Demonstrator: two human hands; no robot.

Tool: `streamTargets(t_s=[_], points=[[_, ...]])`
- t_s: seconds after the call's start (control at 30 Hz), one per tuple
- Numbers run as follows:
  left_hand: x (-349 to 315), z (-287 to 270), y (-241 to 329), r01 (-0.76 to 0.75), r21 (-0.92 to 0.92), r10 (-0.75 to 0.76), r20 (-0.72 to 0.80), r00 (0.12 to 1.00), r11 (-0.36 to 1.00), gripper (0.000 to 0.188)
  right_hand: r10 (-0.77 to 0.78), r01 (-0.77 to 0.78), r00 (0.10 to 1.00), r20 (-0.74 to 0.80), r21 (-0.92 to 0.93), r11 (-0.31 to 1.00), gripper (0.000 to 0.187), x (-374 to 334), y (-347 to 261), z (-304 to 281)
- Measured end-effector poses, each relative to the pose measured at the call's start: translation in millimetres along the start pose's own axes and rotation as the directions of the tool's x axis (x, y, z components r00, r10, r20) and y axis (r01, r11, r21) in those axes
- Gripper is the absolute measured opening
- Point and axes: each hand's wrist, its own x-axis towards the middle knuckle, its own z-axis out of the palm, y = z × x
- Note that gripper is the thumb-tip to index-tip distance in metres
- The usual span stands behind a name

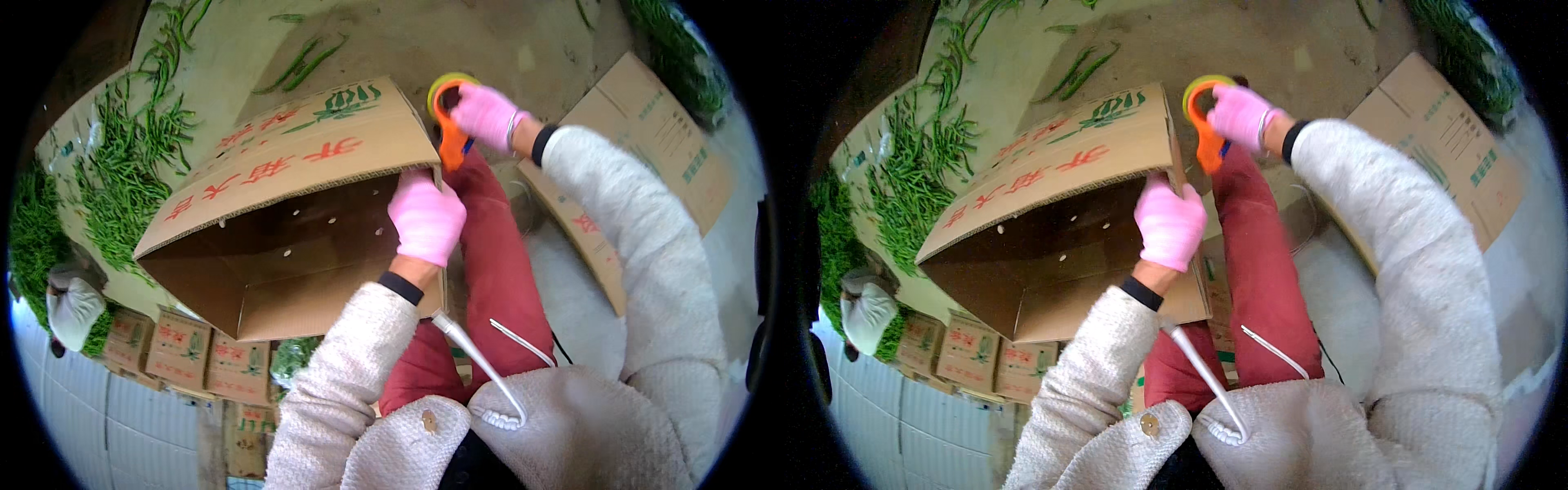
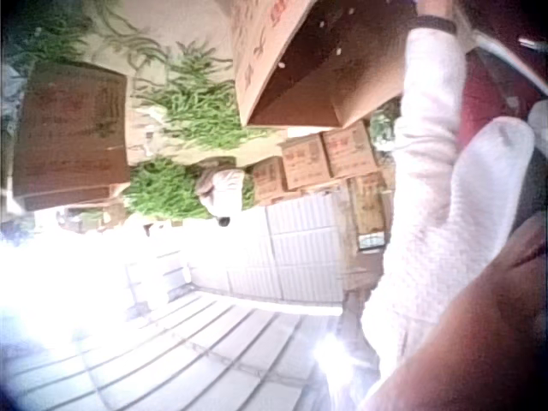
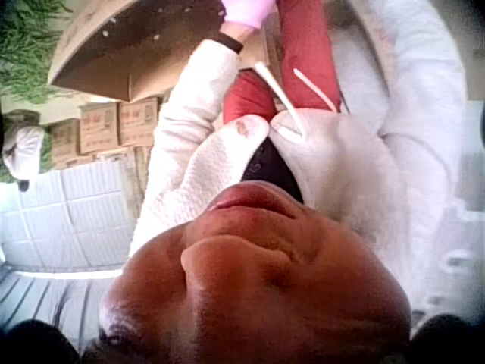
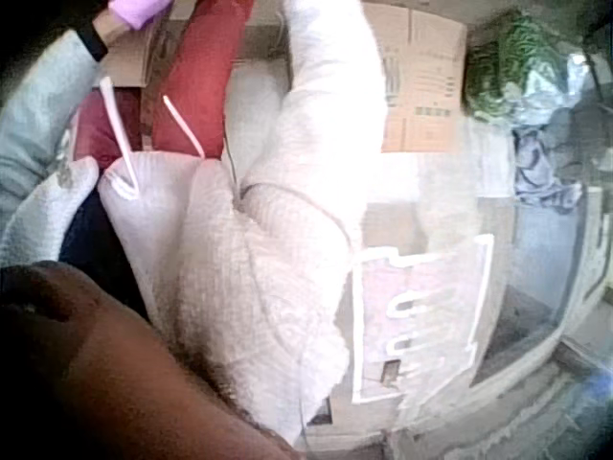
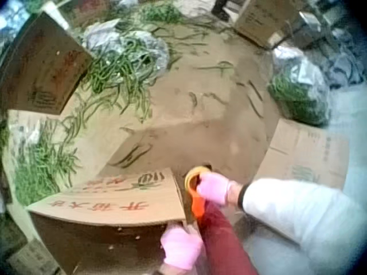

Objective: The person assembles empty cardboard boxes by folding the flaps and sealing them with a handheld tape dispenser. They repeat this process for several boxes in a workspace with green vegetables and other boxes nearby.

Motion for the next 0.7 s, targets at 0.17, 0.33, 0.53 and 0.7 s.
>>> streamTargets(t_s=[0.17,0.33,0.53,0.7], points=[[-12,-5,1,-0.023,0.151,0.016,0.052,0.999,0.988,0.015,0.043,-0.078,0.961,-0.274,-0.119,0.99,0.008,92,144,-83],[-26,-1,-4,-0.052,0.031,0.048,0.093,0.995,0.998,0.014,-0.362,0.296,0.9,-0.242,-0.269,0.916,0.007,214,117,-201],[-30,-7,2,-0.057,-0.092,0.056,-0.02,0.998,0.994,0.019,-0.593,0.495,0.799,-0.1,-0.45,0.743,0.003,260,25,-205],[-24,-15,0,-0.033,-0.102,0.035,0.026,0.999,0.994,0.037,-0.558,0.482,0.83,0.006,-0.512,0.712,0.005,266,10,-234]])
